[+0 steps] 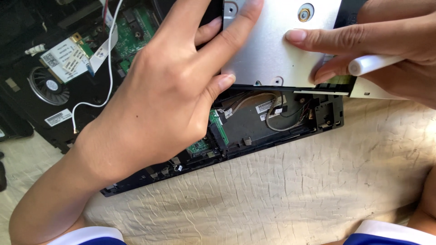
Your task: Removing the internal optical drive from a laptop chassis using a screwdriver.
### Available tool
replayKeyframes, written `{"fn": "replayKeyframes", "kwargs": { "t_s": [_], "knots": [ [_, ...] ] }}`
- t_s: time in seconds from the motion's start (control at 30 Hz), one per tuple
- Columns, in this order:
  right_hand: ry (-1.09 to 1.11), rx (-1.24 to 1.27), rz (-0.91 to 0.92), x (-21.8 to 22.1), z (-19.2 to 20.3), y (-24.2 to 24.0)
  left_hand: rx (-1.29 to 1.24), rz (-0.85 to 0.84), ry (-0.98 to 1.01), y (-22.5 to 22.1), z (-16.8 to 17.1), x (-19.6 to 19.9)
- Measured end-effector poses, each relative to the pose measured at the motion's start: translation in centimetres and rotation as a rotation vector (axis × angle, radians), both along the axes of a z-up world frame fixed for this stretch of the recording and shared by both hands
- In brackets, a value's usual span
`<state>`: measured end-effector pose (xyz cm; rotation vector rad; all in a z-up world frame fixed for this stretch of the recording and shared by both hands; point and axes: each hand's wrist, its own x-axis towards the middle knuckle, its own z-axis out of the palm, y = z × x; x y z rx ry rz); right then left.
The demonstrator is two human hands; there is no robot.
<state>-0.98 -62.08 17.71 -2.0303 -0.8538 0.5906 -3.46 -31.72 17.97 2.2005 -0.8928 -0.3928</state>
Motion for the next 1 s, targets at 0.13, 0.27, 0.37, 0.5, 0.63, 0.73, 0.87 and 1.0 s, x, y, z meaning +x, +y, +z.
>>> {"fn": "replayKeyframes", "kwargs": {
  "t_s": [0.13,0.27,0.37,0.5,0.63,0.73,0.87,1.0],
  "knots": [
    [0.930,-0.036,-0.525,0.8,0.7,2.3,-0.009,-0.025,-0.075,-0.6,0.6,0.2],
    [0.738,0.125,-0.284,0.1,-0.5,1.2,0.063,-0.105,-0.151,-0.6,0.7,0.2],
    [0.709,0.100,-0.343,-0.2,-1.6,0.9,0.074,-0.112,-0.229,-0.6,0.6,-0.1],
    [0.377,0.062,-0.094,0.0,0.9,1.1,0.115,-0.134,-0.371,-0.6,0.7,-0.1],
    [0.567,0.057,-0.302,-0.5,-0.9,0.6,0.121,-0.130,-0.406,-0.4,0.4,-0.1],
    [0.262,0.072,-0.141,-0.7,0.4,1.0,0.146,-0.143,-0.472,-0.3,0.4,0.0],
    [0.270,0.027,-0.177,-0.9,0.9,1.0,0.181,-0.132,-0.514,-0.2,0.2,0.2],
    [0.272,-0.030,-0.204,-1.0,1.5,0.8,0.207,-0.139,-0.567,-0.2,0.3,0.4]
  ]
}}
